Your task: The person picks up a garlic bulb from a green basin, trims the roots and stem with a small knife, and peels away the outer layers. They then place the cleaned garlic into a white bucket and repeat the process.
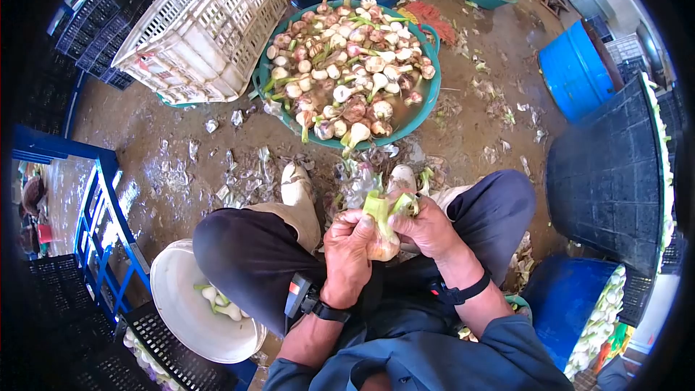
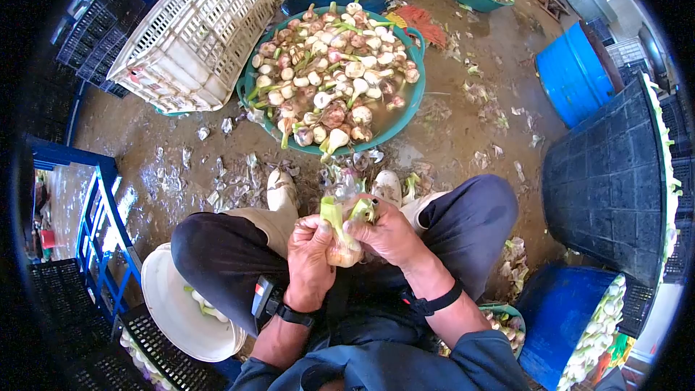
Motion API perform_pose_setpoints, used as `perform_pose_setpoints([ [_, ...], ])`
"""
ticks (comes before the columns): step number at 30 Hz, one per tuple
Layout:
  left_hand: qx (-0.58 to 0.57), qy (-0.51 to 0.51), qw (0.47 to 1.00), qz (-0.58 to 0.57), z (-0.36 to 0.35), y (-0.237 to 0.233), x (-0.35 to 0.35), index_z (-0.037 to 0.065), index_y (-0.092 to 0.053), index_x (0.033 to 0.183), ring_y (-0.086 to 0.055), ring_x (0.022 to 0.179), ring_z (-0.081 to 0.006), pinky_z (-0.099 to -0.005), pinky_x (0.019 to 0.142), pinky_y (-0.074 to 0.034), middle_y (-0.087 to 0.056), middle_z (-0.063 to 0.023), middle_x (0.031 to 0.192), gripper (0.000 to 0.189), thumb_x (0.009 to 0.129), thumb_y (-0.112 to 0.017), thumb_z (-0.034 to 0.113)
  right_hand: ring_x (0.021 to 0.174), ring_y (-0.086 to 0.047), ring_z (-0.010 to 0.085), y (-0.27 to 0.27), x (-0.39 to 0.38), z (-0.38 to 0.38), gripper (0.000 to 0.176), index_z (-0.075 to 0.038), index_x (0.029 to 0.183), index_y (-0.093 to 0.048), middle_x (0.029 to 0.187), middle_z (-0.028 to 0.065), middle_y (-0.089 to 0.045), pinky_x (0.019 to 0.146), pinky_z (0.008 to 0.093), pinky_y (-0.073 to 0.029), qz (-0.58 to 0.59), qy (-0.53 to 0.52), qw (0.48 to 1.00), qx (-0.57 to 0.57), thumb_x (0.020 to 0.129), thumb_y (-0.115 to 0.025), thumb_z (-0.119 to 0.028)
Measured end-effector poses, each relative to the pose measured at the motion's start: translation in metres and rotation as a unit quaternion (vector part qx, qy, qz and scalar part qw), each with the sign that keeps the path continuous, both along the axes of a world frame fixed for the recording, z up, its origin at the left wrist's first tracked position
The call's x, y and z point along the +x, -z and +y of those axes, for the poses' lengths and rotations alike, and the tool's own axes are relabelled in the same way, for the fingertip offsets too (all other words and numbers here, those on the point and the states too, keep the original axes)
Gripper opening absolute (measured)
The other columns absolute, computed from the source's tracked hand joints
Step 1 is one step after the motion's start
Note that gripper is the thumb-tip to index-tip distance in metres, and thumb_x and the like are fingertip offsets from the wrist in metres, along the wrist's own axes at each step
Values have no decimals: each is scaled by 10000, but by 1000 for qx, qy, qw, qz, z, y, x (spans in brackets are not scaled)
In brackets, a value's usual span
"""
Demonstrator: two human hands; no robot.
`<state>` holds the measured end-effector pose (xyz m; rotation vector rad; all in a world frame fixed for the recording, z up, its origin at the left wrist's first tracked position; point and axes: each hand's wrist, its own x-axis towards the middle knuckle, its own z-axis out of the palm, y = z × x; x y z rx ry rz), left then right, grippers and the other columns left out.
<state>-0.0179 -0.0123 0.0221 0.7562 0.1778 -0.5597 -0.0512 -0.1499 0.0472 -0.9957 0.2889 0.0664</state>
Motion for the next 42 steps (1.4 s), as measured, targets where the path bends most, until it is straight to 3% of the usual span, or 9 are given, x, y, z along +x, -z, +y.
perform_pose_setpoints([
  [4, -33, -44, 998, -30, -3, 0, 2, 6, -632, 945, -589, 742, -103, -242, 689, -488, -635, -50, 855, 121, 874, -646, 103, 591, -533, 50, 6, 2, -10, 168, -108, 952, -592, 770, -34, -591, 482, 195, -419, 159, 29, 979, 125, 875, -658, -241],
  [5, -7, -72, 994, -87, -4, 0, 2, 12, -640, 897, -584, 785, -111, -258, 708, -477, -630, -45, 838, 79, 862, -656, 82, 471, -453, 43, 13, 8, -5, 219, -102, 961, -594, 701, -28, -563, 367, 186, -264, 188, 88, 976, 73, 886, -633, -303],
  [8, 175, 19, 951, -254, 10, -7, 3, 19, -638, 844, -577, 811, -132, -276, 720, -462, -626, -48, 822, 46, 831, -675, 43, 459, -450, 49, 21, 14, -21, 221, -76, 921, -609, 653, -17, -556, 372, 189, -282, 193, 160, 968, 24, 901, -614, -296],
  [12, 250, 148, 838, -462, 7, -12, 6, 27, -636, 773, -587, 722, -196, -299, 687, -460, -611, -70, 750, 52, 780, -678, -3, 409, -400, 50, 12, 19, -24, 216, -63, 910, -613, 602, -24, -532, 349, 203, -263, 154, 218, 962, -65, 903, -615, -279],
  [16, 326, 255, 807, -421, 12, -7, 2, 14, -641, 791, -608, 727, -247, -314, 672, -473, -623, -96, 747, 81, 742, -705, 21, 398, -390, 45, 10, 30, -36, 207, -91, 841, -584, 564, -37, -492, 331, 202, -280, 163, 356, 913, -118, 879, -652, -284],
  [22, 495, 202, 703, -469, 7, -14, 6, 10, -614, 1019, -582, 944, -345, -387, 794, -472, -606, -172, 1016, 334, 722, -736, 102, 499, -502, 72, -8, 25, -37, 162, -52, 892, -582, 655, -13, -563, 399, 222, -379, 123, 238, 949, -164, 860, -681, -176],
  [25, 484, 125, 724, -475, 5, -14, 9, 13, -578, 1090, -553, 1008, -359, -406, 850, -460, -579, -182, 1080, 426, 701, -742, 70, 624, -560, 88, -6, 26, -29, 214, -10, 942, -574, 764, 14, -604, 511, 237, -464, 82, 216, 959, -164, 831, -710, -131],
  [32, 416, 18, 771, -482, -1, -10, 17, 47, -608, 985, -580, 943, -300, -369, 801, -479, -596, -135, 1016, 329, 688, -734, -21, 726, -531, 85, -7, 24, -7, 226, -25, 910, -547, 813, 12, -582, 644, 245, -451, -44, 128, 910, -391, 794, -733, -81],
  [42, 403, 48, 792, -456, 0, -6, 13, 35, -613, 806, -568, 809, -295, -375, 708, -459, -579, -110, 859, 154, 700, -718, -2, 779, -540, 68, -4, 18, -4, 237, -28, 913, -548, 834, 6, -595, 699, 239, -470, -9, 129, 929, -347, 777, -742, -43],
])
